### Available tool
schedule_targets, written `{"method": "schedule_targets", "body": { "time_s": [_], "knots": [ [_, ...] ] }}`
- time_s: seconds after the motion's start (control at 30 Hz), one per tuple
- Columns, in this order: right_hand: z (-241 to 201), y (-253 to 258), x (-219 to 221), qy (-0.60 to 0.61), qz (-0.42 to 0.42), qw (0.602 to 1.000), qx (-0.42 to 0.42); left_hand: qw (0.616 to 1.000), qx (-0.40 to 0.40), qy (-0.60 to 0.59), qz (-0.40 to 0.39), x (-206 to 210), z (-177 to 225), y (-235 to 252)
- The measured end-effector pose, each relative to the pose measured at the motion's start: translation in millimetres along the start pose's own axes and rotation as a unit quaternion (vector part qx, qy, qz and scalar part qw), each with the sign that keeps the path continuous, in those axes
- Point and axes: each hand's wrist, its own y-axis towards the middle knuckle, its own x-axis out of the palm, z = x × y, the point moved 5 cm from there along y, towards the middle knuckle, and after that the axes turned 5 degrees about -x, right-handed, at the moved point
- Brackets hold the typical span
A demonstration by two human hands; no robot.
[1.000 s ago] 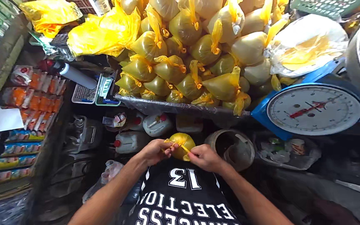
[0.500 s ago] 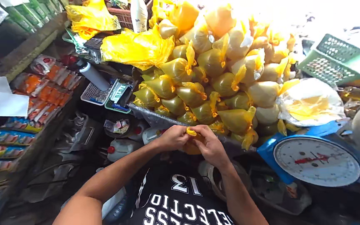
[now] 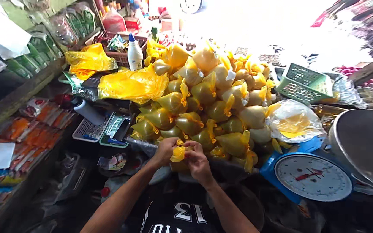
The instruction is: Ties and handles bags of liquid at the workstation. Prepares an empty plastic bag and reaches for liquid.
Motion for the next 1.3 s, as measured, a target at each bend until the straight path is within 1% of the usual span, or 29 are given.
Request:
{"method": "schedule_targets", "body": {
  "time_s": [0.03, 0.07, 0.1, 0.17, 0.2, 0.27, 0.33, 0.37, 0.43, 0.53, 0.57, 0.63, 0.7, 0.73, 0.77, 0.8, 0.87, 0.9, 0.93, 0.97, 1.0, 1.03, 1.07, 1.1, 1.13, 1.2, 1.23, 1.27, 1.3],
  "knots": [
    [6, 9, 1, 0.026, 0.006, 1.000, 0.004, 0.990, -0.035, -0.126, -0.050, 4, 4, -2],
    [15, 17, 0, 0.059, 0.029, 0.998, 0.013, 0.972, -0.063, -0.209, -0.092, 8, 7, -4],
    [26, 24, -3, 0.100, 0.063, 0.993, 0.029, 0.959, -0.076, -0.249, -0.112, 13, 8, -4],
    [45, 32, -11, 0.145, 0.123, 0.979, 0.070, 0.967, -0.053, -0.226, -0.103, 20, 4, 3],
    [51, 32, -16, 0.141, 0.136, 0.977, 0.083, 0.973, -0.040, -0.210, -0.089, 25, 2, 8],
    [59, 26, -25, 0.060, 0.104, 0.988, 0.096, 0.967, -0.052, -0.241, -0.071, 34, -6, 17],
    [64, 19, -32, -0.061, 0.030, 0.992, 0.103, 0.943, -0.101, -0.308, -0.075, 38, -13, 25],
    [66, 16, -34, -0.095, 0.013, 0.991, 0.096, 0.935, -0.123, -0.323, -0.083, 38, -15, 29],
    [72, 10, -32, -0.119, 0.023, 0.989, 0.082, 0.929, -0.161, -0.318, -0.103, 38, -18, 35],
    [75, 7, -22, -0.141, 0.108, 0.983, 0.039, 0.935, -0.226, -0.248, -0.118, 35, -25, 51],
    [74, 7, -17, -0.155, 0.121, 0.980, 0.017, 0.937, -0.244, -0.215, -0.129, 34, -28, 56],
    [75, 10, -10, -0.195, 0.109, 0.975, -0.003, 0.934, -0.263, -0.160, -0.180, 33, -31, 63],
    [84, 13, -11, -0.208, 0.088, 0.974, 0.019, 0.937, -0.223, -0.110, -0.245, 30, -32, 65],
    [89, 14, -12, -0.201, 0.078, 0.975, 0.060, 0.945, -0.179, -0.073, -0.265, 29, -32, 65],
    [93, 15, -14, -0.192, 0.066, 0.973, 0.108, 0.957, -0.132, -0.015, -0.259, 28, -32, 64],
    [94, 18, -16, -0.188, 0.051, 0.968, 0.156, 0.968, -0.088, 0.072, -0.225, 28, -30, 64],
    [93, 25, -20, -0.177, 0.012, 0.956, 0.234, 0.960, -0.010, 0.258, -0.106, 31, -20, 54],
    [92, 28, -22, -0.171, -0.003, 0.952, 0.255, 0.949, 0.050, 0.311, -0.025, 35, -18, 46],
    [93, 29, -23, -0.164, -0.019, 0.950, 0.264, 0.937, 0.115, 0.327, 0.047, 40, -21, 40],
    [94, 31, -25, -0.158, -0.034, 0.952, 0.261, 0.929, 0.164, 0.316, 0.097, 44, -25, 36],
    [96, 32, -26, -0.152, -0.041, 0.956, 0.247, 0.933, 0.182, 0.289, 0.116, 48, -30, 35],
    [97, 33, -26, -0.145, -0.041, 0.963, 0.225, 0.949, 0.169, 0.246, 0.107, 50, -35, 35],
    [97, 33, -26, -0.142, -0.041, 0.969, 0.200, 0.973, 0.129, 0.176, 0.074, 52, -38, 37],
    [97, 33, -25, -0.148, -0.033, 0.973, 0.176, 0.993, 0.081, 0.078, 0.031, 53, -39, 38],
    [95, 32, -25, -0.166, -0.022, 0.973, 0.157, 0.999, 0.028, -0.034, -0.014, 54, -39, 39],
    [84, 23, -20, -0.227, 0.009, 0.965, 0.135, 0.971, -0.067, -0.219, -0.072, 49, -37, 39],
    [77, 17, -15, -0.260, 0.021, 0.956, 0.134, 0.955, -0.101, -0.267, -0.079, 47, -37, 38],
    [70, 12, -10, -0.280, 0.028, 0.949, 0.139, 0.949, -0.124, -0.281, -0.075, 45, -37, 38],
    [66, 8, -4, -0.286, 0.032, 0.946, 0.147, 0.954, -0.133, -0.260, -0.062, 44, -36, 38]
  ]
}}
